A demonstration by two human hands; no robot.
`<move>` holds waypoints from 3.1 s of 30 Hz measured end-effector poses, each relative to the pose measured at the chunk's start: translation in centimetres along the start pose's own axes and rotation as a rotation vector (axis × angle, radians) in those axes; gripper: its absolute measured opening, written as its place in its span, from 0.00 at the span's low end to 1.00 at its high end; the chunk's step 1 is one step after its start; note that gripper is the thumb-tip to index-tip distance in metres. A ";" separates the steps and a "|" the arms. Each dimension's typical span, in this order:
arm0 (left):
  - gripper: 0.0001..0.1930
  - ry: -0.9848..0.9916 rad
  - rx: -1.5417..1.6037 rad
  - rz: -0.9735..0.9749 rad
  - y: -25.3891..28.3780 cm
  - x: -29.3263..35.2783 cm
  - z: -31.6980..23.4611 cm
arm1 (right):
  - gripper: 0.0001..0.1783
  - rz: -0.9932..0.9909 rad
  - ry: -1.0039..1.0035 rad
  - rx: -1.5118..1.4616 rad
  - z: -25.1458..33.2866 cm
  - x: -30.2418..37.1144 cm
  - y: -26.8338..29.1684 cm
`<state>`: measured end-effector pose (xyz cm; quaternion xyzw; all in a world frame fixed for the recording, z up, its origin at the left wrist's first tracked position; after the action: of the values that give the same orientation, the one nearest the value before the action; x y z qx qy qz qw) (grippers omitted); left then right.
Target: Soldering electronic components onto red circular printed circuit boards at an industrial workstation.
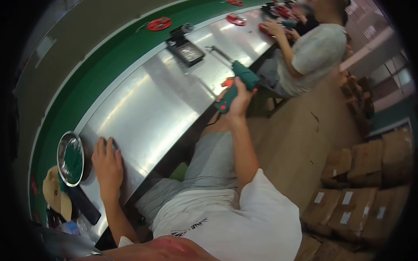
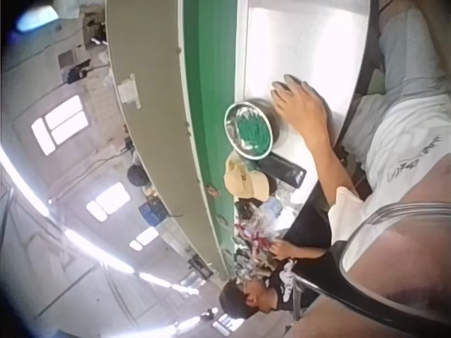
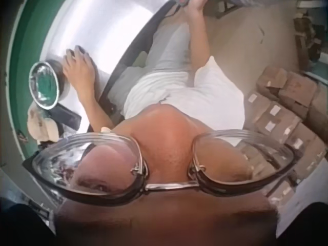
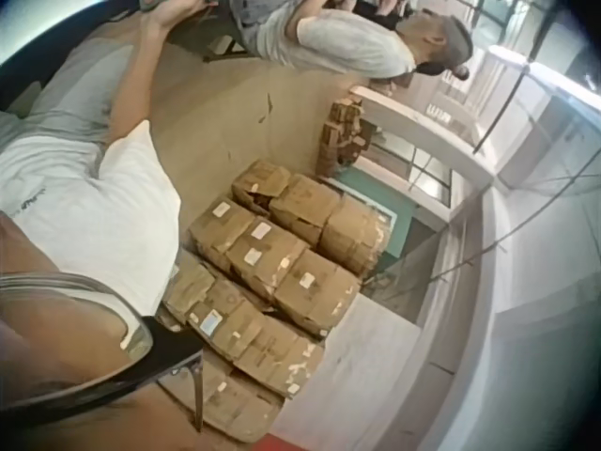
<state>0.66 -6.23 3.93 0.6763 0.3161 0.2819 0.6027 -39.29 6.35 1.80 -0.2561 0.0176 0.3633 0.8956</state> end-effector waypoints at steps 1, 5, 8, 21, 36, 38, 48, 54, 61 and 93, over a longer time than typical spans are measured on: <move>0.22 0.023 -0.017 0.003 0.0 0.3 0.4 | 0.19 0.008 -0.017 0.014 -0.1 0.1 -0.3; 0.21 0.049 -0.064 -0.008 0.0 1.0 0.7 | 0.19 0.037 -0.020 -0.037 -0.4 -1.3 -1.4; 0.21 0.051 -0.078 0.023 -0.2 0.7 0.6 | 0.19 0.070 0.011 -0.038 0.1 -3.9 -0.6; 0.21 0.057 -0.103 0.043 -0.4 0.4 0.6 | 0.20 -0.026 0.093 -0.140 -2.9 -8.7 0.8; 0.21 0.037 -0.091 0.026 0.0 0.4 0.4 | 0.17 -0.080 0.146 -0.049 -2.5 -7.8 0.2; 0.21 0.038 -0.088 0.028 0.1 0.4 0.2 | 0.16 -0.081 0.153 -0.053 -2.5 -7.7 0.2; 0.22 0.067 -0.097 0.013 0.6 0.5 0.3 | 0.16 -0.221 0.190 -0.026 -3.8 -2.5 -3.3; 0.22 0.000 -0.057 0.004 -0.5 -0.3 0.1 | 0.20 -0.293 0.311 0.053 -3.5 -1.0 -1.7; 0.22 0.040 -0.046 0.000 0.1 0.4 0.6 | 0.15 -0.253 0.311 -0.032 -4.2 -0.8 -2.8; 0.21 0.052 -0.073 -0.209 -1.4 0.5 2.3 | 0.20 0.340 -0.009 0.236 -6.2 2.5 -9.7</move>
<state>2.59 -7.17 2.32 0.6098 0.3899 0.2462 0.6446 -30.10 -0.89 0.19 -0.1413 0.0990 0.5056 0.8454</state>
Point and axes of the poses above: each hand's wrist, its own x-axis away from the middle knuckle, its own y-axis out of the back of the hand, z = x × y, the point moved 3 cm from there along -x, towards the middle knuckle, and after that the axes turned 14 degrees about z, right-handed, at the moved point
